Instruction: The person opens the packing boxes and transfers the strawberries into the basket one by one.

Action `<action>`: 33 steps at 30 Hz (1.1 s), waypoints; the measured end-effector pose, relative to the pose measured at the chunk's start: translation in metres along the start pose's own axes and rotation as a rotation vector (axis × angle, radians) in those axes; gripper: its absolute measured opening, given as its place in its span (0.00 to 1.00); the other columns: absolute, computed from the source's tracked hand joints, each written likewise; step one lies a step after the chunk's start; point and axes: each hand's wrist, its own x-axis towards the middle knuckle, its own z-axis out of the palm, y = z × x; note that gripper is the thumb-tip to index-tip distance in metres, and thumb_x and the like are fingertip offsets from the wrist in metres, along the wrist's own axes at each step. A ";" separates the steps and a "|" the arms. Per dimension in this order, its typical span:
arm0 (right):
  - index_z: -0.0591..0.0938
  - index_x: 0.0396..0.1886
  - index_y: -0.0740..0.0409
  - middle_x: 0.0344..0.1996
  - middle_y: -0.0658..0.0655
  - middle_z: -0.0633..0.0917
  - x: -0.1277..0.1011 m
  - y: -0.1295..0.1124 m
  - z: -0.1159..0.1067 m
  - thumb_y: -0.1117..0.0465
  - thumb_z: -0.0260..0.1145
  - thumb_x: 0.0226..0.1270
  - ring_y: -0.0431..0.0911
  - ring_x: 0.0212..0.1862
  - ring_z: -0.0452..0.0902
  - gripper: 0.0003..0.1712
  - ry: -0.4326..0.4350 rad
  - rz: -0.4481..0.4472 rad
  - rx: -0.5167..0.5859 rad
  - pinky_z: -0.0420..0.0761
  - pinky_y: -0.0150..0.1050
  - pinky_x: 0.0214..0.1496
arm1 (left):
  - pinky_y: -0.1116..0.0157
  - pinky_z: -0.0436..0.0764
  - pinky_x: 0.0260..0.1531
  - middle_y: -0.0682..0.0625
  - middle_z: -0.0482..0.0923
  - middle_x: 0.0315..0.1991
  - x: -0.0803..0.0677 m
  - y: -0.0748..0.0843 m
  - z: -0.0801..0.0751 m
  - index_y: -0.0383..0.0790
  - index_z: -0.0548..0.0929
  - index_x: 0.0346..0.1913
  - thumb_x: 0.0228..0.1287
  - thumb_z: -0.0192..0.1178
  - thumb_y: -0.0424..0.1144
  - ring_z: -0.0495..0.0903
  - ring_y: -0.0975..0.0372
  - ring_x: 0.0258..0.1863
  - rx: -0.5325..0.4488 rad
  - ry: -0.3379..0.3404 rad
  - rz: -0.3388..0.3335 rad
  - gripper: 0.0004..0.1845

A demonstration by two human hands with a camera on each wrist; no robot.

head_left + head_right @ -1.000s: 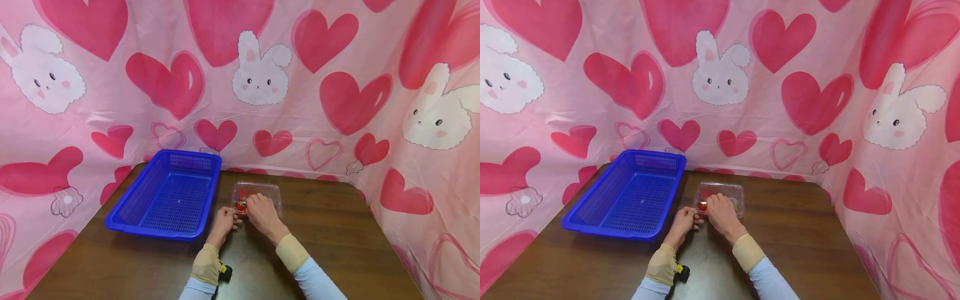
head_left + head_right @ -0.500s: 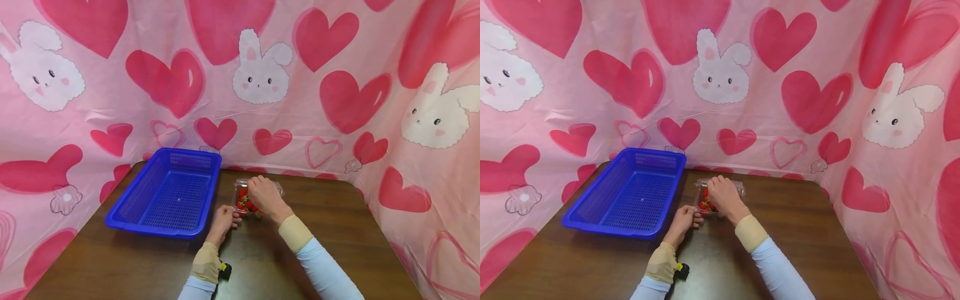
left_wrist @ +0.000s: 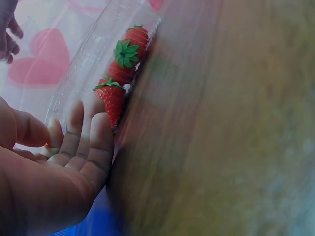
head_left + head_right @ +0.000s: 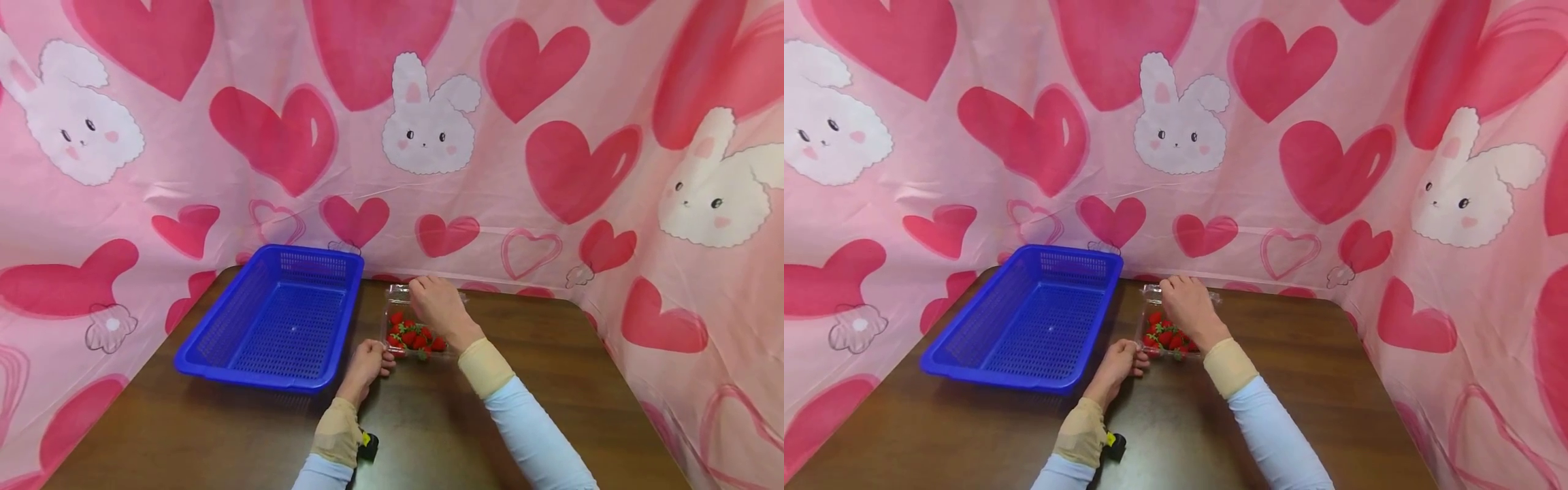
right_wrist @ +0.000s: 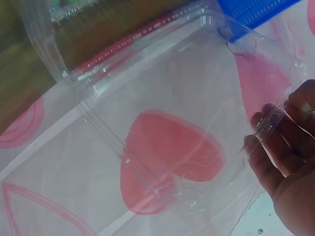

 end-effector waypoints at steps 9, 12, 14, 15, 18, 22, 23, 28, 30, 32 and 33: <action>0.79 0.30 0.59 0.26 0.57 0.84 0.014 0.008 0.001 0.65 0.68 0.58 0.54 0.32 0.81 0.05 0.005 0.034 0.035 0.82 0.44 0.32 | 0.66 0.81 0.27 0.35 0.84 0.38 -0.001 -0.003 0.001 0.30 0.72 0.43 0.74 0.41 0.32 0.83 0.61 0.30 -0.008 -0.007 0.010 0.10; 0.78 0.30 0.59 0.27 0.57 0.84 0.018 0.011 0.001 0.64 0.67 0.60 0.54 0.33 0.80 0.05 -0.029 0.053 0.049 0.82 0.44 0.34 | 0.66 0.81 0.27 0.35 0.84 0.39 -0.001 -0.003 0.001 0.31 0.72 0.43 0.74 0.39 0.32 0.84 0.61 0.31 -0.003 -0.007 0.005 0.10; 0.78 0.29 0.59 0.27 0.57 0.84 0.021 0.013 0.000 0.64 0.66 0.61 0.54 0.33 0.80 0.05 -0.050 0.066 0.068 0.82 0.44 0.35 | 0.66 0.81 0.27 0.34 0.84 0.40 0.000 -0.003 0.000 0.31 0.71 0.42 0.73 0.38 0.32 0.84 0.60 0.32 -0.001 -0.007 0.008 0.10; 0.78 0.29 0.59 0.27 0.57 0.84 0.022 0.014 0.000 0.64 0.66 0.61 0.54 0.33 0.80 0.05 -0.060 0.073 0.075 0.81 0.44 0.36 | 0.66 0.82 0.27 0.34 0.84 0.40 0.000 -0.003 0.000 0.31 0.71 0.42 0.73 0.38 0.32 0.84 0.60 0.32 -0.001 -0.008 0.008 0.10; 0.78 0.30 0.60 0.28 0.58 0.84 0.028 0.017 0.000 0.62 0.66 0.62 0.55 0.33 0.80 0.06 -0.092 0.088 0.087 0.82 0.44 0.36 | 0.65 0.82 0.27 0.34 0.84 0.40 0.001 -0.002 -0.001 0.31 0.71 0.42 0.73 0.38 0.32 0.85 0.58 0.33 -0.008 -0.008 0.014 0.10; 0.78 0.30 0.61 0.27 0.60 0.84 0.040 0.019 -0.001 0.62 0.65 0.62 0.57 0.32 0.80 0.07 -0.106 0.085 0.083 0.82 0.46 0.34 | 0.65 0.82 0.27 0.36 0.84 0.38 0.000 0.001 -0.002 0.32 0.71 0.41 0.73 0.39 0.32 0.85 0.59 0.32 -0.029 0.004 0.002 0.10; 0.78 0.29 0.61 0.26 0.60 0.84 0.042 0.019 -0.001 0.62 0.65 0.62 0.57 0.31 0.79 0.07 -0.106 0.086 0.078 0.82 0.47 0.33 | 0.65 0.82 0.27 0.37 0.84 0.38 0.000 0.001 -0.002 0.32 0.71 0.41 0.72 0.39 0.32 0.85 0.59 0.32 -0.035 0.007 0.000 0.09; 0.77 0.29 0.62 0.26 0.61 0.84 0.051 0.024 0.001 0.62 0.62 0.64 0.60 0.31 0.80 0.08 -0.140 0.106 0.066 0.82 0.51 0.34 | 0.64 0.83 0.27 0.36 0.84 0.36 -0.003 0.000 -0.005 0.31 0.71 0.43 0.72 0.43 0.32 0.85 0.59 0.30 -0.052 0.001 0.004 0.08; 0.77 0.30 0.62 0.28 0.62 0.85 0.052 0.026 0.002 0.61 0.61 0.65 0.60 0.33 0.80 0.07 -0.179 0.127 0.080 0.82 0.52 0.37 | 0.64 0.82 0.27 0.36 0.85 0.36 -0.008 0.001 -0.006 0.31 0.71 0.46 0.73 0.44 0.34 0.85 0.58 0.30 -0.024 -0.015 0.006 0.09; 0.77 0.32 0.62 0.29 0.63 0.85 0.053 0.030 0.001 0.61 0.62 0.65 0.61 0.35 0.80 0.07 -0.216 0.158 0.086 0.82 0.53 0.39 | 0.63 0.81 0.27 0.36 0.85 0.37 -0.015 0.003 -0.008 0.31 0.70 0.49 0.74 0.45 0.35 0.84 0.57 0.31 0.041 -0.045 0.003 0.10; 0.77 0.32 0.62 0.30 0.63 0.85 0.053 0.032 0.001 0.61 0.62 0.65 0.61 0.36 0.80 0.07 -0.230 0.174 0.086 0.82 0.53 0.40 | 0.62 0.81 0.26 0.36 0.85 0.38 -0.020 0.005 -0.008 0.31 0.69 0.51 0.74 0.45 0.36 0.85 0.55 0.32 0.100 -0.059 0.014 0.11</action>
